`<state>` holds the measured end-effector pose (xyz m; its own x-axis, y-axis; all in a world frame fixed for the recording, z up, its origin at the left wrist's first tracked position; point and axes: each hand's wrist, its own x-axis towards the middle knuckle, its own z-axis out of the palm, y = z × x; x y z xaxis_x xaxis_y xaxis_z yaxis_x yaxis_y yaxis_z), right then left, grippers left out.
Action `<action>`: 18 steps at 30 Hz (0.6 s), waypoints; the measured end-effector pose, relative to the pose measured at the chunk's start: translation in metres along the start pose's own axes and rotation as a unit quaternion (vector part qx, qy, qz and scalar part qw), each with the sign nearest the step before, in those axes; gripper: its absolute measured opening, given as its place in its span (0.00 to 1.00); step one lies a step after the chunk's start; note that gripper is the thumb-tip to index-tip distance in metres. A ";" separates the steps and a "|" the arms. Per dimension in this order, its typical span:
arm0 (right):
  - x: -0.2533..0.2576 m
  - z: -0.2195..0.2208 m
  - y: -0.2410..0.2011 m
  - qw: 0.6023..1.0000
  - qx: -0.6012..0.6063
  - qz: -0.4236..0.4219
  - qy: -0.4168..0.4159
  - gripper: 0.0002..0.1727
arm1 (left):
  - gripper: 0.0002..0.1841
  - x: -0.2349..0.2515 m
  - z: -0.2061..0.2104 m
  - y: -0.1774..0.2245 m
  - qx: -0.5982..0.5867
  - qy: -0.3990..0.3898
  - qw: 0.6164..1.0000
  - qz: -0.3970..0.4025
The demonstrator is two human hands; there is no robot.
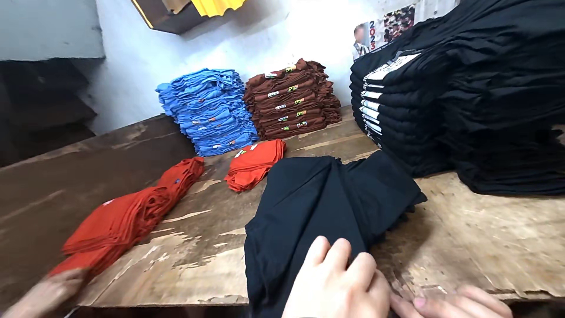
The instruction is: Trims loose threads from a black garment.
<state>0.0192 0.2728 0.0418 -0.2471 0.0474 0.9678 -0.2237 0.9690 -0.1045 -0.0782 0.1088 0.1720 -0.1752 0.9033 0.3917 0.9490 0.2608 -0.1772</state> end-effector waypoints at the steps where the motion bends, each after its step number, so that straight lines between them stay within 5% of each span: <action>1: -0.001 0.000 -0.001 1.000 0.023 0.016 -0.004 0.07 | 0.10 -0.001 0.002 -0.001 -0.007 0.015 1.000 -0.014; 3: -0.006 -0.001 -0.004 0.990 0.113 0.084 -0.024 0.11 | 0.08 -0.007 0.003 -0.005 -0.039 0.044 0.996 -0.063; 6: -0.009 0.002 -0.018 0.933 0.280 0.224 -0.016 0.21 | 0.17 -0.022 -0.007 -0.017 -0.154 -0.009 0.980 -0.123; 10: 0.009 0.014 -0.044 0.932 0.252 0.261 -0.019 0.33 | 0.10 -0.035 0.000 -0.026 -0.314 -0.020 0.939 -0.141; 14: 0.032 0.037 -0.054 0.888 0.332 0.313 0.055 0.07 | 0.07 -0.034 0.006 -0.033 -0.363 0.020 0.918 -0.156; 18: 0.039 0.046 -0.038 0.779 0.497 0.381 0.032 0.13 | 0.09 -0.027 0.018 -0.042 -0.401 0.046 0.886 -0.227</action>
<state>-0.0251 0.2266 0.0733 -0.6238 0.5605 0.5448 -0.6629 -0.0101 -0.7486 -0.1177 0.0797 0.1525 -0.5990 0.7266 0.3365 0.6738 0.2304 0.7021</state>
